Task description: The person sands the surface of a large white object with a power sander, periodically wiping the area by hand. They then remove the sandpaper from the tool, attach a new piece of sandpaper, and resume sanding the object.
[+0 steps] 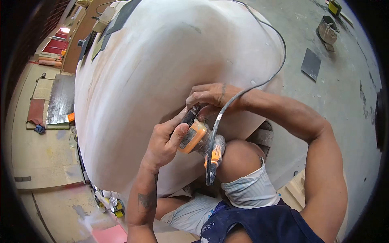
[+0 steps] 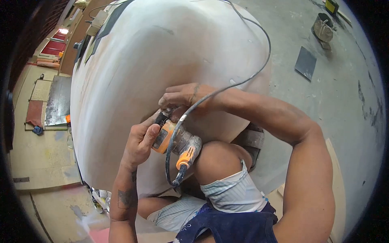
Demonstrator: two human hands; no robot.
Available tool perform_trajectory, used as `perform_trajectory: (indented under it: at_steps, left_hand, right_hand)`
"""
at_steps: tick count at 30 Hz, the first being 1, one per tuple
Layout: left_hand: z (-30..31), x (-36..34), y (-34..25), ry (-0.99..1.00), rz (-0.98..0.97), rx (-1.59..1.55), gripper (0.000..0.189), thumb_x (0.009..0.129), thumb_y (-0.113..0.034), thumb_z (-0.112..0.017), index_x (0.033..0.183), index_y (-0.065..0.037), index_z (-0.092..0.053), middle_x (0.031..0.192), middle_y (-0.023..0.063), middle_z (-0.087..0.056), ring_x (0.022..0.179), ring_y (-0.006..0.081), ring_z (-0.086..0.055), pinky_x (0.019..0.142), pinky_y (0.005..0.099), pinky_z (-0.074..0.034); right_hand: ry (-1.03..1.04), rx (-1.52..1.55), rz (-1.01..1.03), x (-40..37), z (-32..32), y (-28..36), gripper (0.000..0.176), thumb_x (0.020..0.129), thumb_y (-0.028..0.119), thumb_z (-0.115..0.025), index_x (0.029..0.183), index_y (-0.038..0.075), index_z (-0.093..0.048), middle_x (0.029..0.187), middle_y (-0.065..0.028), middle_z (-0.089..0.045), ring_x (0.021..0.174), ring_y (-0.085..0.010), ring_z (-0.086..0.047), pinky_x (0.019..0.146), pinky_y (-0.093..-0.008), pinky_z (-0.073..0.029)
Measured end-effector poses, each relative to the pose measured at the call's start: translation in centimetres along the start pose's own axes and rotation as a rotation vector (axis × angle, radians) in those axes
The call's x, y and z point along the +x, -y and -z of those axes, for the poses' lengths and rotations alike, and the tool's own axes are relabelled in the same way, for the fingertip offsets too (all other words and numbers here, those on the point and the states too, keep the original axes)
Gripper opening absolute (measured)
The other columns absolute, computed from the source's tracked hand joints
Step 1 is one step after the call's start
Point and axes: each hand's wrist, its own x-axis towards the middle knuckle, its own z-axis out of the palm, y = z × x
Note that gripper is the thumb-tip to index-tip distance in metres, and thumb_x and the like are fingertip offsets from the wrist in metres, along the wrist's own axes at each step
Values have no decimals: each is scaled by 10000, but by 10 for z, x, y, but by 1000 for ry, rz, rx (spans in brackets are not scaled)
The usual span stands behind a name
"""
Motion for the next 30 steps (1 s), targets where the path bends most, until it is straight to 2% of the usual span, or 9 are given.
perform_trajectory:
  at_steps: [5,8,9,11,15,19,23,26,30]
  left_hand:
    - [-2,-2,-4,-48,-38,96,748,992,-452,-728,1514,45,-529,1307,269,-715,1223,281,-706,1049,379,-523]
    - [2,-7,-19,7,114,349,1004,798,-598,-858,1512,32,-539,1327,280,-699,1253,362,-691,1077,422,-514]
    - [0,-8,-16,-21,12,423,1065,676,-552,-968,1492,2,-568,1288,210,-736,1167,257,-724,1023,361,-541]
    - [-3,-7,-20,-21,71,436,975,679,-525,-966,1449,-40,-618,1221,178,-762,1109,269,-746,989,376,-559]
    - [-5,-13,-23,-65,72,417,867,674,-510,-961,1387,-103,-684,1108,137,-796,1036,265,-773,944,398,-579]
    - [-10,-46,-24,-252,-28,497,926,658,-606,-923,1413,-137,-661,1143,163,-786,1049,323,-768,933,445,-595]
    - [-9,-88,-33,-462,-232,413,957,680,-569,-938,1419,-42,-631,1156,185,-776,1072,324,-767,939,418,-604]
    - [-5,-131,-48,-590,-278,367,882,690,-410,-984,1398,-17,-635,1140,173,-780,1040,286,-779,938,391,-607]
    - [1,-185,-51,-711,-249,143,791,690,-237,-1002,1346,30,-651,1114,148,-786,1003,223,-771,906,361,-613]
  right_hand:
    - [-177,-24,-153,-14,-3,13,451,924,240,-817,1285,86,-595,1168,-135,-654,1024,-310,-673,884,-413,-581]
    - [-309,-78,-346,-46,-14,38,469,915,235,-827,1283,61,-592,1137,-126,-656,1027,-276,-666,886,-400,-557]
    - [-313,-98,-388,-63,-18,43,469,922,239,-817,1293,60,-593,1142,-136,-656,1037,-282,-669,889,-403,-558]
    - [-215,-285,-485,-99,-20,83,350,948,204,-780,1248,74,-655,1145,-165,-657,1038,-288,-686,864,-406,-566]
    - [-305,-101,-656,-149,-31,137,283,958,250,-771,1148,46,-717,1077,-158,-687,989,-322,-699,870,-404,-569]
    - [-457,-223,-309,-144,-19,204,260,907,200,-823,1103,52,-737,1082,-132,-708,984,-298,-695,839,-377,-553]
    - [-139,-190,288,-60,11,326,308,880,222,-816,1163,116,-756,1078,-86,-694,969,-258,-687,834,-382,-524]
    - [41,-50,619,-10,-19,372,278,1043,285,-611,959,60,-750,1061,-147,-715,823,-230,-667,772,-376,-509]
    - [107,-11,466,35,-50,426,307,801,376,-748,797,72,-709,733,-116,-710,619,-303,-691,628,-403,-572]
